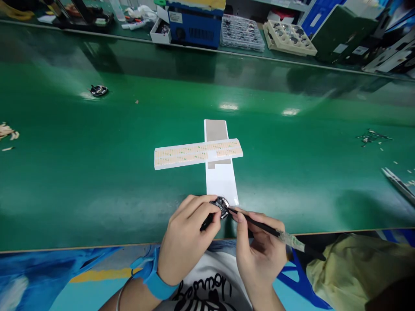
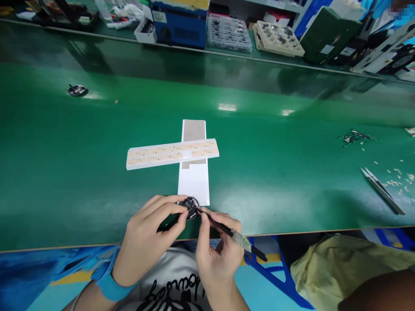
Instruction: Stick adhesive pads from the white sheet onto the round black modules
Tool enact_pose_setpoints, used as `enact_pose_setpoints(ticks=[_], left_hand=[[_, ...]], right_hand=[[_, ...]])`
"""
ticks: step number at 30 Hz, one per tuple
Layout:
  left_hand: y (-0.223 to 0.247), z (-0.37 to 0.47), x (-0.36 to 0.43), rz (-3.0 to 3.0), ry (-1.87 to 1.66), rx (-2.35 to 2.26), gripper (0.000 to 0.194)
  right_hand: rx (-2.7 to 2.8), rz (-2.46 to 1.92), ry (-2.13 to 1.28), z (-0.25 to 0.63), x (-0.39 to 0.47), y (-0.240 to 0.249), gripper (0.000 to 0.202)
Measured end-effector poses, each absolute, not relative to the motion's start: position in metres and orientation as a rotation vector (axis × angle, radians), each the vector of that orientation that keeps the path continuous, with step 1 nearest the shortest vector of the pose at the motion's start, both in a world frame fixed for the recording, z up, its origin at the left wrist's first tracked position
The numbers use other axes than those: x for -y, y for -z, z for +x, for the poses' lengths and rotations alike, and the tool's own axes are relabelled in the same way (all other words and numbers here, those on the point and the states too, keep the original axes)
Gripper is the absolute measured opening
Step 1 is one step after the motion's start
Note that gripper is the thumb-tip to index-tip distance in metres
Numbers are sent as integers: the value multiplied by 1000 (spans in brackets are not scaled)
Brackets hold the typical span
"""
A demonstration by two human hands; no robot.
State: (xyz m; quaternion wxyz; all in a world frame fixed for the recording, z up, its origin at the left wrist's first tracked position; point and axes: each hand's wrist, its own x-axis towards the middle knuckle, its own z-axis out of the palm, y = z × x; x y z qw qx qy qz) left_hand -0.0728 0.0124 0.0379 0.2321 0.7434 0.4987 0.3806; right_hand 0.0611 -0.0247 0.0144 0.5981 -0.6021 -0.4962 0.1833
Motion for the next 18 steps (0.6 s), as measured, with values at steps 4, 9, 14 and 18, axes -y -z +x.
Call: enact_pose_setpoints(ticks=[4, 9, 14, 18], left_hand=[[-38, -73, -12, 2041, -1044, -1367, 14], [-38, -74, -11, 2031, -1042, -1371, 14], [-38, -72, -12, 2013, -1038, -1384, 15], [-38, -71, -12, 2022, -1041, -1380, 14]], right_hand=[[1166, -1372, -409, 61, 25, -13, 26], [1136, -1348, -370, 58, 23, -14, 30], [1121, -1362, -361, 56, 23, -13, 30], [1122, -1369, -351, 57, 24, -12, 30]])
